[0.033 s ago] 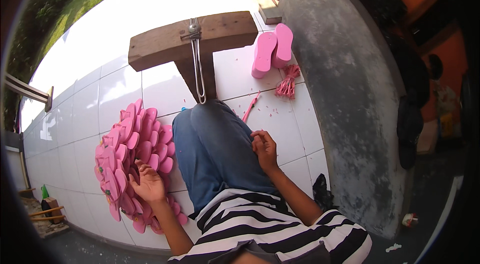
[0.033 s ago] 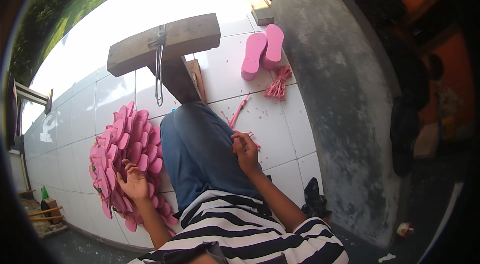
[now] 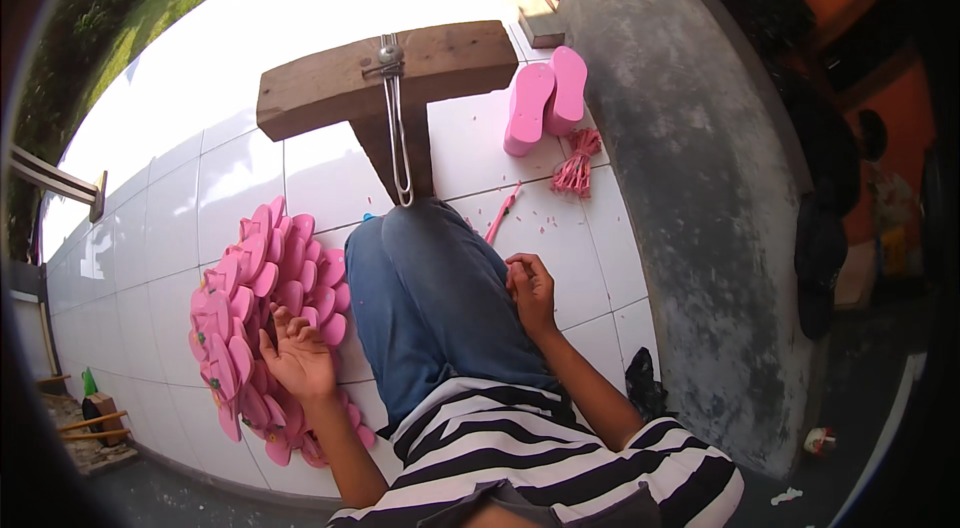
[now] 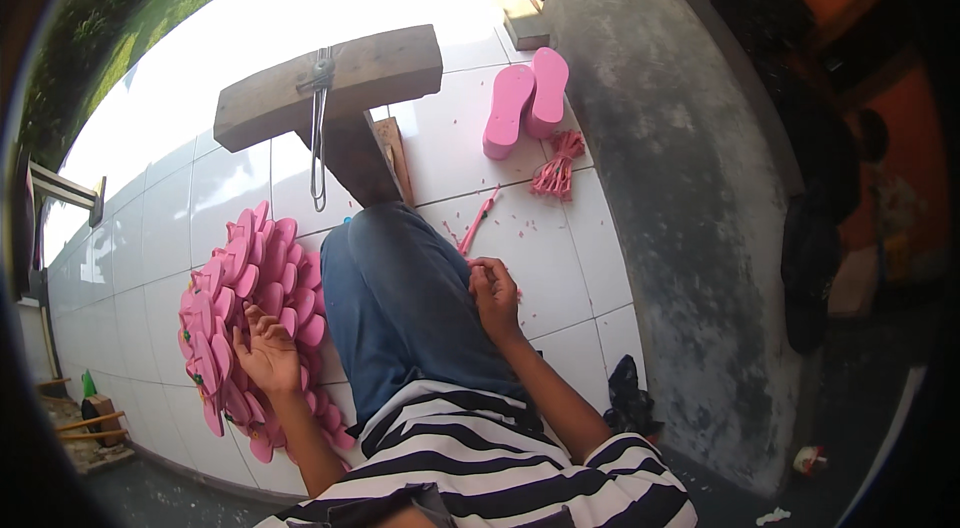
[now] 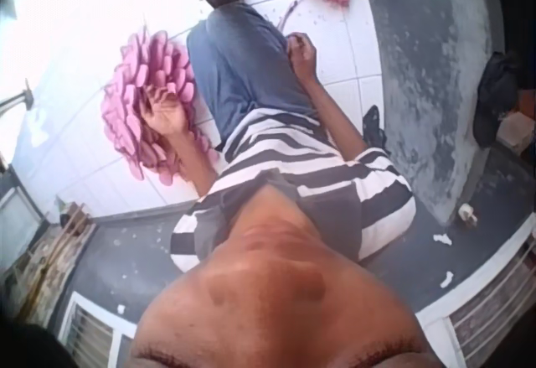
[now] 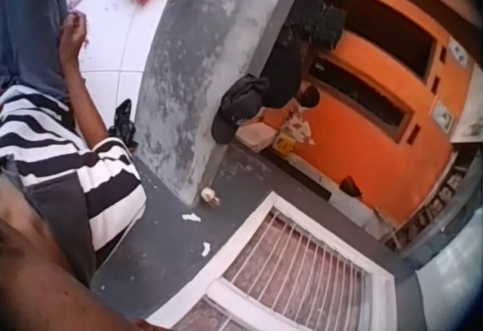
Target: The person assembles flip-flops by hand using a small metal hook tool to pull pink rubber straps through holes in pink foam soles while sitting on the floor, handling multiple soles from a stack and placing finished ones aside.
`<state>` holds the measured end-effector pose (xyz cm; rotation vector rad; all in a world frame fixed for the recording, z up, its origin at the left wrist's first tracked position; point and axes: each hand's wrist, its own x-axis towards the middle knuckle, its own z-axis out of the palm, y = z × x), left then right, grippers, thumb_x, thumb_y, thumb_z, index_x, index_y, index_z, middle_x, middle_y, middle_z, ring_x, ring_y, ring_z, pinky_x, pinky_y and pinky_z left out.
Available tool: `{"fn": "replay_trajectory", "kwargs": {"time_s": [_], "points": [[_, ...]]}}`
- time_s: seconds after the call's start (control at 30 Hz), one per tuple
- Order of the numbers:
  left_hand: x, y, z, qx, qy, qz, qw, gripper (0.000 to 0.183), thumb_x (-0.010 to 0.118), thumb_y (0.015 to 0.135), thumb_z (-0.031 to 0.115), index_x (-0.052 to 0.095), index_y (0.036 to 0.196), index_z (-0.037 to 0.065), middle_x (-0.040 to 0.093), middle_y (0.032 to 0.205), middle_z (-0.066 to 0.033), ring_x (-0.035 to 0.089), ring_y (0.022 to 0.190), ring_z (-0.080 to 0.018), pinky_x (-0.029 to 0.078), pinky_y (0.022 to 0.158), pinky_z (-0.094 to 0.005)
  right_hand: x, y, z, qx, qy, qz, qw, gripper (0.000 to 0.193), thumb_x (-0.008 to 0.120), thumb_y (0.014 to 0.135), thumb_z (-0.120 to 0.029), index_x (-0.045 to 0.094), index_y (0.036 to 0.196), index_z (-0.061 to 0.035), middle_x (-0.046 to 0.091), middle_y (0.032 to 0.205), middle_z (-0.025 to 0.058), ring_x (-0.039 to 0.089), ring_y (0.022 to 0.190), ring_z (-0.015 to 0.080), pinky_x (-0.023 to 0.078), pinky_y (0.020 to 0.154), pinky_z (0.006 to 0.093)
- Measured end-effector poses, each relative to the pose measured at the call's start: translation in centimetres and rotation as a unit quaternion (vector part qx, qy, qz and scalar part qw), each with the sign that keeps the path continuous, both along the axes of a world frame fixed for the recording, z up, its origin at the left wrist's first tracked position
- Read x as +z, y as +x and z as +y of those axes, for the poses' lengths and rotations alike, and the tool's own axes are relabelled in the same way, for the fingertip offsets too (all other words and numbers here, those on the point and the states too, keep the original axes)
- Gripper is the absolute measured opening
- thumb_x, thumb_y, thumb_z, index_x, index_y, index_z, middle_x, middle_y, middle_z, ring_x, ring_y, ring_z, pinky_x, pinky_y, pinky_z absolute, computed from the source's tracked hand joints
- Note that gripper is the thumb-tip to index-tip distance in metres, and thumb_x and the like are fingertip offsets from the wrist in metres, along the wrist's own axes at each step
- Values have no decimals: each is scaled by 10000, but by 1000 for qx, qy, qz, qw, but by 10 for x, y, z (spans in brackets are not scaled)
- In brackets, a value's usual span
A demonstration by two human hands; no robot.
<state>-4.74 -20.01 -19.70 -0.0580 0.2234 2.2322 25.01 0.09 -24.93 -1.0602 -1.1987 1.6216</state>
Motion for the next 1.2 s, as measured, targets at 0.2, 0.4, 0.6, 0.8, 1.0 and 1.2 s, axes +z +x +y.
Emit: {"fn": "replay_trajectory", "kwargs": {"time_s": [0.2,0.4,0.6,0.8,1.0,1.2], "points": [[167,24,170,162,-179,623,744,281,464,976,208,588,1117,-1,642,991,-102,612,927,-163,474,754,-301,-149,12,77,-162,38,-217,962,222,634,936,-178,588,1084,-19,600,844,34,555,726,105,454,638,256],[213,5,292,243,-326,894,187,320,555,962,193,587,1265,96,702,1017,-122,690,910,-283,540,705,-400,-182,8,145,-218,-14,-300,929,374,714,869,-247,571,1118,-7,624,896,67,593,787,162,492,717,298],[196,2,297,284,-299,909,51,524,637,861,85,524,1370,130,685,908,-69,686,682,-249,530,512,-385,-165,30,257,-234,-126,-73,961,612,760,822,-428,478,1180,-20,573,948,87,596,876,212,531,778,370],[203,10,297,310,-300,901,40,399,610,905,109,569,1301,122,665,796,-53,660,599,-232,493,461,-389,-141,32,335,-264,-293,113,912,1160,752,651,-730,220,1521,-177,208,1525,220,242,1403,383,368,1074,525],[218,19,298,197,-390,897,68,395,621,886,153,532,1270,127,667,868,-69,672,696,-285,529,569,-414,-147,22,371,-202,-268,146,930,1098,620,695,-811,161,1556,-308,151,1614,45,123,1470,372,259,1088,659],[212,11,301,190,-407,891,68,526,669,819,82,509,1315,152,670,942,-67,682,726,-286,546,582,-402,-170,6,400,-268,-260,243,895,961,715,724,-655,320,1500,-248,325,1545,62,340,1391,337,334,1092,589]]}}
